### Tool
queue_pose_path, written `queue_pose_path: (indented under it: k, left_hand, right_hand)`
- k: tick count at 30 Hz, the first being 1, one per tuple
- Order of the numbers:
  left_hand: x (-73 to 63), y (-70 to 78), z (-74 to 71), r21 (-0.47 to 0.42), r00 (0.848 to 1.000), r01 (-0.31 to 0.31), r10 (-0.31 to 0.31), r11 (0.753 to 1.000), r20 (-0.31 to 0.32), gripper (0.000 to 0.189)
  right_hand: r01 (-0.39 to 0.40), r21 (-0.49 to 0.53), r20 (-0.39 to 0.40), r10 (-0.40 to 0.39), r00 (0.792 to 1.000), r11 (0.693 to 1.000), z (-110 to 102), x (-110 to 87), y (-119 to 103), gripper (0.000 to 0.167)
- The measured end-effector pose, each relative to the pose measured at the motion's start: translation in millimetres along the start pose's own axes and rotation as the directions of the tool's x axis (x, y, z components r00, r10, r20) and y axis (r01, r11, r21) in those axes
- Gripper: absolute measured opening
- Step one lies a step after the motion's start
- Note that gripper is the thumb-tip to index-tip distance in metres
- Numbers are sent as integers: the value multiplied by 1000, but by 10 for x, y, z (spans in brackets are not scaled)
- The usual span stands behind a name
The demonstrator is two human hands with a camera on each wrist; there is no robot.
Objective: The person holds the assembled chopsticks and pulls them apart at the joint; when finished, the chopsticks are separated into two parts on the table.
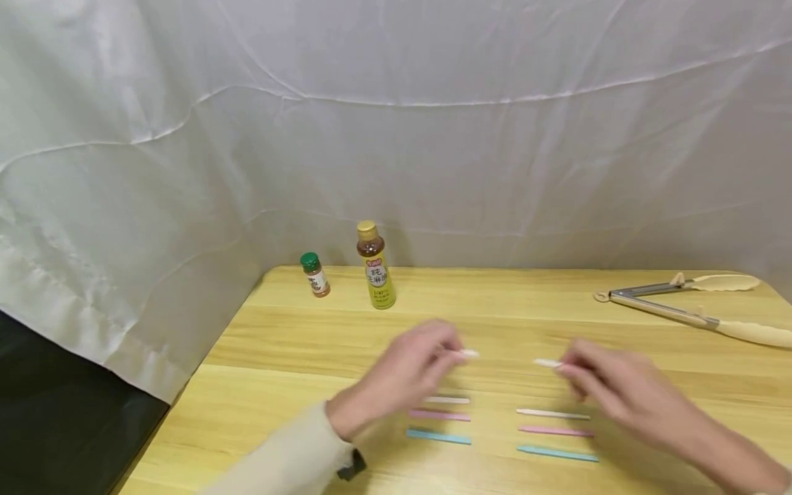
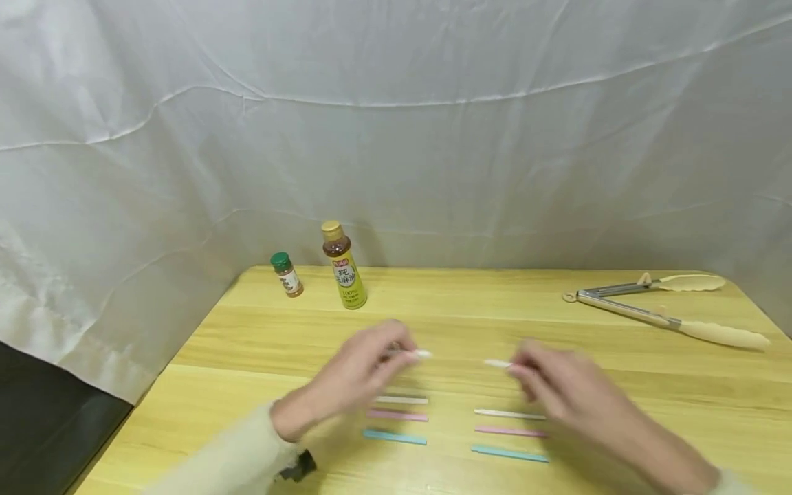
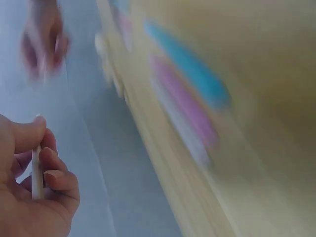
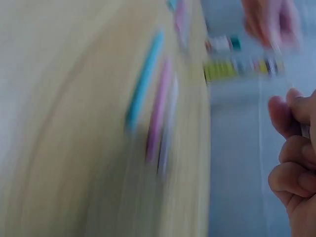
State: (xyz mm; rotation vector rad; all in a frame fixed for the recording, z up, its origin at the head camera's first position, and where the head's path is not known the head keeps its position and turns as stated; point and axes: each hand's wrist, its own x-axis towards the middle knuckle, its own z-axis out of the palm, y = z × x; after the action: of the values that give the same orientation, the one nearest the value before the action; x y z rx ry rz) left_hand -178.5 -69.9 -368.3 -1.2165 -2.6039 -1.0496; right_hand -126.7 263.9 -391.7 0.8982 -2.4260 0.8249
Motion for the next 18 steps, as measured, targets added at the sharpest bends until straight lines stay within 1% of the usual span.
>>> queue_pose_path:
  k: [1, 2, 3, 4, 5, 6, 7, 8, 9, 13, 18]
  left_hand:
    - [-31, -74, -71, -24, 998, 62, -62, 998, -22, 8]
    - [-67, -154, -141, -52, 992, 119, -121, 992, -41, 8]
    - [-104, -223, -207, -79, 982, 177, -181, 981, -50, 7]
    - [-147, -282, -258, -94, 973, 221, -226, 971, -47, 7]
    - [-178, -333, -291, -107, 966, 250, -255, 962, -33, 6]
    - [-199, -372, -315, -113, 963, 266, -269, 957, -13, 5]
    - [-212, -403, -327, -114, 962, 272, -272, 956, 10, 6]
    - [-219, -421, -331, -110, 963, 270, -268, 957, 28, 8]
    - [-219, -430, -328, -106, 964, 266, -262, 958, 44, 11]
    - [-195, -426, -274, -72, 969, 237, -231, 969, 85, 15]
    - [-169, -410, -208, -10, 971, 204, -201, 979, 131, 13]
  right_hand:
    - [-56, -12, -15, 56, 998, 998, -76, -58, 65, 40]
    - [-118, -15, -27, 118, 993, 993, -154, -116, 128, 39]
    - [-181, -18, -31, 180, 983, 983, -226, -171, 186, 37]
    - [-237, -19, -24, 237, 971, 971, -283, -217, 228, 34]
    - [-279, -23, -13, 279, 960, 960, -326, -250, 263, 31]
    - [-304, -30, -2, 304, 953, 952, -348, -270, 289, 27]
    - [-313, -34, 7, 314, 949, 949, -350, -278, 306, 24]
    - [-310, -42, 11, 311, 950, 950, -339, -276, 315, 23]
    - [-294, -51, 12, 295, 955, 954, -316, -266, 319, 22]
    - [-178, -71, 19, 179, 984, 982, -189, -214, 288, 28]
    - [-99, -91, 43, 103, 994, 991, -83, -159, 228, 33]
